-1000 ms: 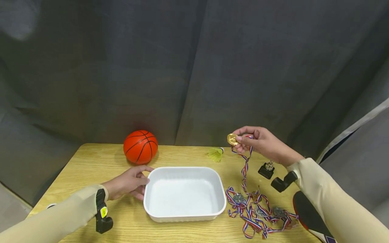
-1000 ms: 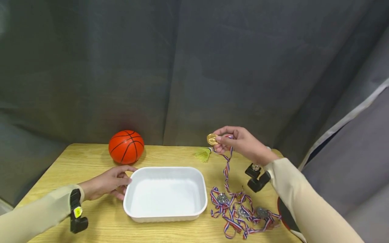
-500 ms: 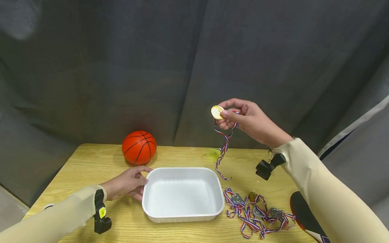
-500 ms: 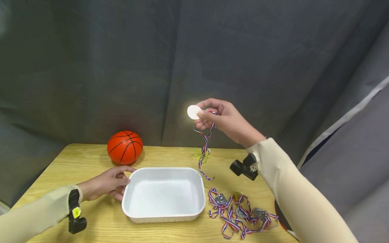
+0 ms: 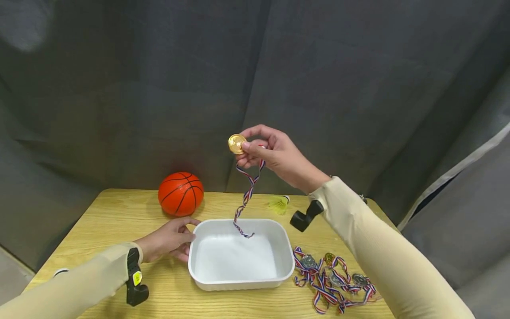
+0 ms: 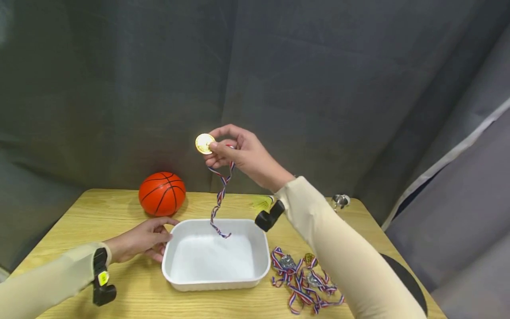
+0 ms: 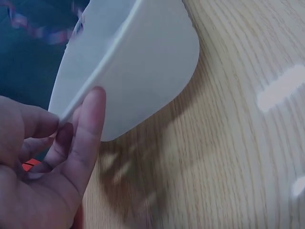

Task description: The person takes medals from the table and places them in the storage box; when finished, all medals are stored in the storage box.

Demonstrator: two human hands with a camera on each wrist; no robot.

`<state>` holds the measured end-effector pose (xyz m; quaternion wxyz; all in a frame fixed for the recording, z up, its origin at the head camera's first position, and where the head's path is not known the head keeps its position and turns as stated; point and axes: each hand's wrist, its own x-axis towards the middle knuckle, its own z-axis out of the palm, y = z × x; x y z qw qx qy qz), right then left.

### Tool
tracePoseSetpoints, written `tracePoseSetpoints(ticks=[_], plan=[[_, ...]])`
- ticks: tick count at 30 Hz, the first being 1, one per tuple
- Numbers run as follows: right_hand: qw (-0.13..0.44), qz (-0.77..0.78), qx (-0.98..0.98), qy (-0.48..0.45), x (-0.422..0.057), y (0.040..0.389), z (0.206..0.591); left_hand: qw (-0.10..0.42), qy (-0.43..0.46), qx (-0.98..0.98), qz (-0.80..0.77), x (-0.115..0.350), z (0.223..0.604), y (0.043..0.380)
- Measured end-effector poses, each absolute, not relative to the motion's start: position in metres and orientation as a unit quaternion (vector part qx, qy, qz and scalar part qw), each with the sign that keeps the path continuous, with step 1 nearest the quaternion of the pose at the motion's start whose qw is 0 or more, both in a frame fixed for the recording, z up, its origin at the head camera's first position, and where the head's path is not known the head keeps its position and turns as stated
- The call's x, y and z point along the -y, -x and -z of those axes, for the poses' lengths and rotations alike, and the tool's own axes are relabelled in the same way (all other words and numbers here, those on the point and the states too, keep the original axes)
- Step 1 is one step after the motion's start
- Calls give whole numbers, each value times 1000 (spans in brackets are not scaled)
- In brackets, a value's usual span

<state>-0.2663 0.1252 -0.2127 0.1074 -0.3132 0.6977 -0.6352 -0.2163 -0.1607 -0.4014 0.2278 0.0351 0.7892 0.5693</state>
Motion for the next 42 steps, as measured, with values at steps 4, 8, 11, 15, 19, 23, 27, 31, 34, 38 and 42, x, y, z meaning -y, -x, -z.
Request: tracePoseSetpoints(ticks=[4, 8, 11, 15, 19, 23, 27, 31, 34, 38, 42], plan=[[122, 620, -715, 300, -107, 271, 238, 217, -40, -795, -566, 157, 402, 218], [148, 593, -741, 278, -94, 274, 270, 207, -43, -797, -566, 154, 402, 219], [175, 572, -757, 264, -86, 273, 294, 204, -47, -796, -568, 152, 403, 219], [211, 540, -777, 243, -78, 270, 322, 200, -52, -792, -575, 152, 404, 220], [250, 512, -794, 211, -73, 269, 348, 195, -47, -792, -577, 150, 405, 221], [291, 459, -817, 193, -66, 266, 374, 192, -43, -796, -573, 150, 404, 221], [310, 411, -836, 187, -61, 260, 393, 193, -44, -797, -570, 148, 404, 221], [317, 390, -845, 180, -56, 254, 403, 192, -49, -799, -568, 147, 406, 221], [322, 374, -851, 180, -52, 250, 406, 191, -49, -798, -570, 147, 406, 220], [314, 349, -865, 177, -48, 246, 407, 189, -53, -797, -572, 148, 406, 221], [303, 329, -877, 174, -46, 243, 406, 190, -48, -799, -568, 148, 405, 221]])
